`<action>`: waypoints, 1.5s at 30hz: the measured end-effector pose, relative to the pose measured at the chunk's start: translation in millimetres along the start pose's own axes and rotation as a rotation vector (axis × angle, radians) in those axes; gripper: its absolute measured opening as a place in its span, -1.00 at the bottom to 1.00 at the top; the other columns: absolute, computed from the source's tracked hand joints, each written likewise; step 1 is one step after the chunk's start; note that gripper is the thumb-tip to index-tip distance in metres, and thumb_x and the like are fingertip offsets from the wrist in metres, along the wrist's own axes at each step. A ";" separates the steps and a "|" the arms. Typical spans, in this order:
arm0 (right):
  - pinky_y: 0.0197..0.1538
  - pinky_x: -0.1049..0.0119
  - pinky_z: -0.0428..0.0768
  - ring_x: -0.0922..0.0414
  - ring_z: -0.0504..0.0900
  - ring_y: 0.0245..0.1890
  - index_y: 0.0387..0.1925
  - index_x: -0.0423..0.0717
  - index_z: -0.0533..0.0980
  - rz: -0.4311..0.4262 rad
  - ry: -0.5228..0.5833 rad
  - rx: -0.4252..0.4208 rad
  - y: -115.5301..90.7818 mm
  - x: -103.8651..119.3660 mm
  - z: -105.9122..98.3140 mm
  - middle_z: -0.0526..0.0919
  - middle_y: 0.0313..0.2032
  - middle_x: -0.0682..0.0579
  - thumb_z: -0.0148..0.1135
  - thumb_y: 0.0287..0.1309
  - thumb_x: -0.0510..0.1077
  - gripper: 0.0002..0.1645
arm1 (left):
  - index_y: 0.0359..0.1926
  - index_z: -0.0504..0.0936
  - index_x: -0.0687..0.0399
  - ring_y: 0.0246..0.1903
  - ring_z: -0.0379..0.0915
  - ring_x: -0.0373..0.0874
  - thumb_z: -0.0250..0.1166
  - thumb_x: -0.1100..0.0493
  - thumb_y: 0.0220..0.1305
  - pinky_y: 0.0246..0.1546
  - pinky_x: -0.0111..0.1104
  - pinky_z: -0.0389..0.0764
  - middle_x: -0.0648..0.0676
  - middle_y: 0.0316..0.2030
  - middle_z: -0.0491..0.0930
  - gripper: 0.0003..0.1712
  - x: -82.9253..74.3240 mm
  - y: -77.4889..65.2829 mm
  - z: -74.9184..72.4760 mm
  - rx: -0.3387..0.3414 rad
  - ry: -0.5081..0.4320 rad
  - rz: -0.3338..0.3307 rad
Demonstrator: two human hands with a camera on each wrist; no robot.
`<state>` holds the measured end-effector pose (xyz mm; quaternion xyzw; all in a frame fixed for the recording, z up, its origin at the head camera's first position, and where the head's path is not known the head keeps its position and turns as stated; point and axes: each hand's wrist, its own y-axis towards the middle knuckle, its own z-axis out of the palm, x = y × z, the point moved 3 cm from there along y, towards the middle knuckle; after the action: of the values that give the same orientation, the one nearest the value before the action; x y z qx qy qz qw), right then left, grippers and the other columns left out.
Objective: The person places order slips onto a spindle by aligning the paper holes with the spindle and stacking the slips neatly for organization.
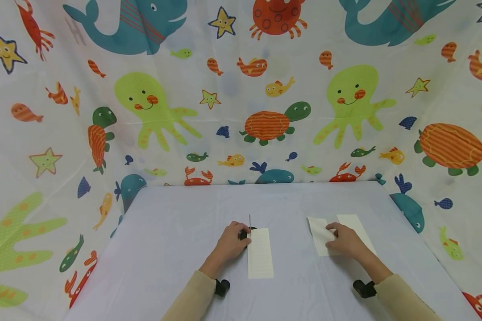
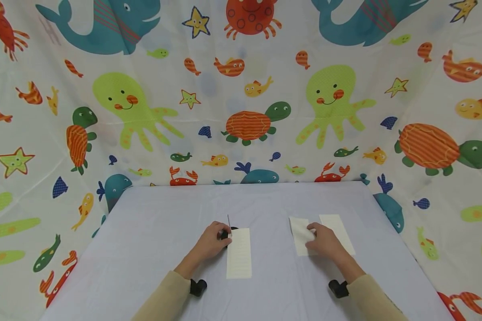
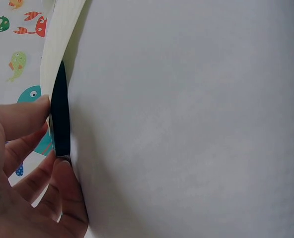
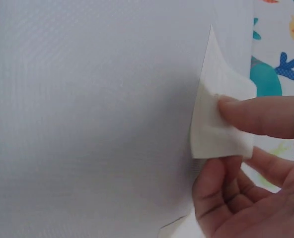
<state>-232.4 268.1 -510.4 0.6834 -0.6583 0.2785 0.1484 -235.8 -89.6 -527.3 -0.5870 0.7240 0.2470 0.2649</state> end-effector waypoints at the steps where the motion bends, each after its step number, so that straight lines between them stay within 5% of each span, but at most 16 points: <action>1: -0.14 0.00 0.58 -0.07 0.56 -0.19 0.19 -0.38 0.45 -0.001 0.032 -0.002 0.3 -1.4 0.9 0.61 -0.11 -0.27 0.42 0.09 -0.24 -0.36 | -0.13 0.65 0.03 -0.13 0.40 -0.03 0.40 0.19 0.26 -0.06 -0.08 0.50 0.12 0.02 0.52 -0.83 0.1 0.2 0.3 0.002 0.000 -0.005; 7: -0.24 0.18 0.52 -0.01 0.51 -0.21 0.18 -0.31 0.47 -0.016 0.179 -0.005 2.4 -5.2 7.1 0.59 -0.16 -0.14 0.51 0.04 -0.23 -0.33 | -0.13 0.65 0.04 -0.12 0.41 -0.02 0.40 0.19 0.26 -0.03 -0.06 0.51 0.13 0.03 0.52 -0.82 1.7 1.7 1.2 -0.002 0.006 0.006; 13: -0.20 0.20 0.49 -0.03 0.47 -0.13 0.06 -0.24 0.54 -0.027 0.261 0.012 -0.4 -3.5 11.6 0.55 -0.07 -0.13 0.48 0.09 -0.23 -0.51 | -0.12 0.65 0.02 -0.12 0.41 -0.02 0.39 0.18 0.27 -0.02 -0.07 0.51 0.13 0.04 0.52 -0.83 4.1 3.2 3.2 0.000 0.004 0.007; 21: -0.43 0.30 0.48 0.10 0.47 -0.43 -0.09 -0.25 0.65 -0.037 0.340 -0.005 -2.9 -1.5 17.5 0.64 -0.23 -0.04 0.33 0.22 -0.25 -0.76 | -0.13 0.65 0.01 -0.13 0.42 -0.02 0.38 0.19 0.26 -0.03 -0.08 0.51 0.13 0.04 0.52 -0.84 4.4 2.5 4.3 -0.004 0.005 0.020; 33: -0.29 0.29 0.52 0.06 0.52 -0.24 0.02 -0.26 0.60 -0.055 0.309 -0.076 0.4 9.5 22.0 0.61 0.05 -0.19 0.31 0.17 -0.30 -0.64 | -0.14 0.65 0.03 -0.14 0.42 -0.03 0.39 0.19 0.25 -0.04 -0.08 0.51 0.13 0.03 0.52 -0.83 4.5 2.6 3.6 -0.014 0.004 0.020; 45: -0.47 0.32 0.49 0.18 0.45 -0.55 0.09 -0.28 0.57 -0.106 0.446 -0.027 -3.6 23.2 29.0 0.60 -0.04 -0.16 0.30 0.15 -0.33 -0.57 | -0.16 0.65 0.03 -0.18 0.41 -0.08 0.39 0.20 0.26 -0.08 -0.13 0.49 0.10 -0.02 0.53 -0.86 5.2 2.1 2.7 -0.011 -0.005 0.052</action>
<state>-224.0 232.9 -519.7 0.6365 -0.5762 0.4057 0.3135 -238.5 -91.1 -532.7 -0.5687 0.7371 0.2592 0.2571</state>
